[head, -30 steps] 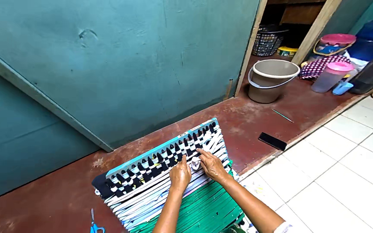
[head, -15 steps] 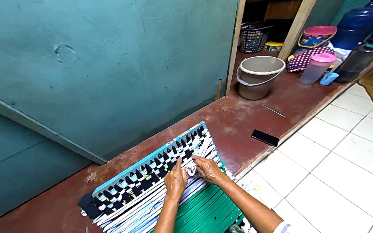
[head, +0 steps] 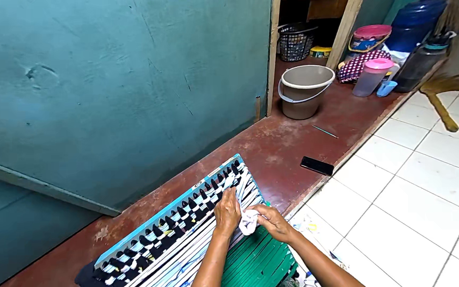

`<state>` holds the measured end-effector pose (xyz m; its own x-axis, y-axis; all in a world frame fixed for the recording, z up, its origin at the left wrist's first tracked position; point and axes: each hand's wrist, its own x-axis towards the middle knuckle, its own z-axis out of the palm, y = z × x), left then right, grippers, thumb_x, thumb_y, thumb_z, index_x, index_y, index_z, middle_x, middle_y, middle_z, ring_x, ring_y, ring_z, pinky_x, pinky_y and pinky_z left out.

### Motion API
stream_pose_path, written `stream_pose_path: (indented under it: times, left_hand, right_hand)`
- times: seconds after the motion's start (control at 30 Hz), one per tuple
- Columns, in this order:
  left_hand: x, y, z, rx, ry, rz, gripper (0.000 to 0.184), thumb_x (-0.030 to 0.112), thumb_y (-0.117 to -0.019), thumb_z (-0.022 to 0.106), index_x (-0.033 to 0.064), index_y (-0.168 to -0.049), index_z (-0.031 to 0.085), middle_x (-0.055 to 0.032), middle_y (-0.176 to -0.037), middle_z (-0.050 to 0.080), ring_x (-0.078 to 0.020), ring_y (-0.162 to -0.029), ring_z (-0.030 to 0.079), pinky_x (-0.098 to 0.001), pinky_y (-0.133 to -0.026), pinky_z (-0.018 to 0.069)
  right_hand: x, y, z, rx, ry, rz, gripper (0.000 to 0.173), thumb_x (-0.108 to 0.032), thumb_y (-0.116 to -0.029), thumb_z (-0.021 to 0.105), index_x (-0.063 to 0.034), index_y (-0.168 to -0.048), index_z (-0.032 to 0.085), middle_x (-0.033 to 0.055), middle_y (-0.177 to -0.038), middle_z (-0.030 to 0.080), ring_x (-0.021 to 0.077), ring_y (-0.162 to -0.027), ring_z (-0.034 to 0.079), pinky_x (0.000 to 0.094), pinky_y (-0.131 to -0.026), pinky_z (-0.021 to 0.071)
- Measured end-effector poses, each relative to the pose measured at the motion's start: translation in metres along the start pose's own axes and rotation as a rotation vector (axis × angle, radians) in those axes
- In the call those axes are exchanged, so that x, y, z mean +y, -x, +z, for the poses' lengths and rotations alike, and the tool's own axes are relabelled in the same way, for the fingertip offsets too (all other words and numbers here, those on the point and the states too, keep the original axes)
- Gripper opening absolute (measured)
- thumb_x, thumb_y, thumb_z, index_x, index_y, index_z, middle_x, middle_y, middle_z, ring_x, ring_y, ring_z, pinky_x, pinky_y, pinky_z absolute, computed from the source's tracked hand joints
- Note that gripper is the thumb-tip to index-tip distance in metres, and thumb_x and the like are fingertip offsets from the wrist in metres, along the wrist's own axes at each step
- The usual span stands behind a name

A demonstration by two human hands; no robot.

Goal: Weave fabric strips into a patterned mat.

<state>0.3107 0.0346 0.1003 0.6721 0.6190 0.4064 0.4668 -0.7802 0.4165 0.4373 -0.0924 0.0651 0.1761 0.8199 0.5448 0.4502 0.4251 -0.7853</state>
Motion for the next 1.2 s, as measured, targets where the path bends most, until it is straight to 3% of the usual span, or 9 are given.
stream_pose_path:
  times: [0.13,0.23,0.33,0.47,0.57,0.63,0.73,0.83,1.2]
  left_hand:
    - [0.018,-0.007,0.0,-0.313,0.027,-0.177,0.039,0.004,-0.1044,0.045,-0.004,-0.14,0.058,-0.0247,-0.143,0.058,-0.0448,-0.11,0.069,-0.0597,-0.091,0.0539]
    - [0.021,-0.013,0.003,-0.404,0.035,-0.279,0.051,0.004,-0.0992,0.053,-0.0005,-0.15,0.048,-0.0216,-0.147,0.055,-0.0412,-0.119,0.064,-0.0579,-0.097,0.0513]
    - [0.02,-0.017,0.006,-0.434,0.019,-0.324,0.058,0.01,-0.0954,0.062,0.0012,-0.151,0.047,-0.0212,-0.145,0.056,-0.0397,-0.119,0.064,-0.0565,-0.098,0.0511]
    - [0.014,-0.017,0.011,-0.344,0.1,-0.269,0.043,0.003,-0.095,0.058,-0.002,-0.138,0.061,-0.0241,-0.132,0.062,-0.0387,-0.114,0.065,-0.0547,-0.097,0.0521]
    - [0.013,-0.019,0.021,-0.171,0.137,-0.2,0.038,-0.002,-0.0957,0.052,-0.004,-0.13,0.066,-0.0248,-0.119,0.068,-0.0391,-0.107,0.069,-0.0551,-0.093,0.0535]
    - [0.015,-0.021,0.028,-0.125,0.15,-0.174,0.043,-0.003,-0.095,0.051,-0.0056,-0.136,0.061,-0.0264,-0.124,0.068,-0.0414,-0.113,0.068,-0.0566,-0.098,0.052]
    - [0.026,-0.032,0.022,-0.313,0.032,-0.266,0.06,-0.004,-0.0919,0.055,-0.0009,-0.152,0.046,-0.0256,-0.132,0.065,-0.0429,-0.119,0.065,-0.0574,-0.101,0.0488]
    - [0.045,-0.048,0.01,-0.562,-0.198,-0.371,0.068,0.009,-0.0977,0.056,0.0083,-0.161,0.03,-0.0238,-0.121,0.069,-0.0429,-0.112,0.067,-0.0578,-0.095,0.0506]
    - [0.051,-0.05,0.011,-0.615,-0.572,-0.34,0.052,0.014,-0.1068,0.039,0.0147,-0.159,0.039,-0.0216,-0.106,0.073,-0.0404,-0.099,0.071,-0.052,-0.084,0.0536]
  right_hand:
    - [0.011,-0.02,-0.009,0.019,0.186,-0.037,0.031,-0.011,-0.0997,0.047,0.0058,-0.098,0.072,0.019,-0.131,0.068,0.0315,-0.118,0.067,0.044,-0.102,0.0524]
    - [0.026,-0.036,-0.011,-0.026,0.243,0.024,0.026,-0.007,-0.098,0.049,0.0078,-0.091,0.07,0.0211,-0.139,0.063,0.035,-0.122,0.066,0.0463,-0.102,0.052]
    - [0.034,-0.049,-0.014,-0.12,0.252,0.082,0.028,-0.006,-0.1007,0.047,0.0097,-0.096,0.07,0.0213,-0.144,0.059,0.0341,-0.13,0.061,0.0457,-0.107,0.0486]
    - [0.031,-0.06,-0.018,-0.285,0.354,0.226,0.028,-0.006,-0.1025,0.046,0.0086,-0.108,0.069,0.0184,-0.148,0.057,0.0352,-0.131,0.06,0.0507,-0.106,0.0474]
    - [0.035,-0.059,-0.017,-0.24,0.402,0.214,0.027,-0.005,-0.1017,0.048,0.0088,-0.106,0.07,0.02,-0.141,0.062,0.037,-0.125,0.064,0.0517,-0.102,0.0506]
    - [0.039,-0.055,-0.015,-0.169,0.381,0.202,0.027,-0.005,-0.1016,0.047,0.0094,-0.104,0.07,0.0207,-0.137,0.065,0.0359,-0.124,0.065,0.0503,-0.103,0.0511]
    - [0.043,-0.052,-0.012,-0.094,0.308,0.222,0.029,-0.004,-0.1018,0.046,0.0094,-0.11,0.071,0.0212,-0.135,0.066,0.0342,-0.125,0.065,0.0494,-0.105,0.0508]
    - [0.051,-0.049,-0.012,-0.041,0.222,0.228,0.033,-0.004,-0.1016,0.045,0.0074,-0.121,0.07,0.0197,-0.136,0.066,0.032,-0.126,0.065,0.0479,-0.107,0.0494]
    - [0.058,-0.05,-0.011,-0.058,0.229,0.207,0.027,-0.004,-0.1003,0.048,0.006,-0.107,0.072,0.019,-0.134,0.067,0.0335,-0.12,0.068,0.0503,-0.098,0.0538]
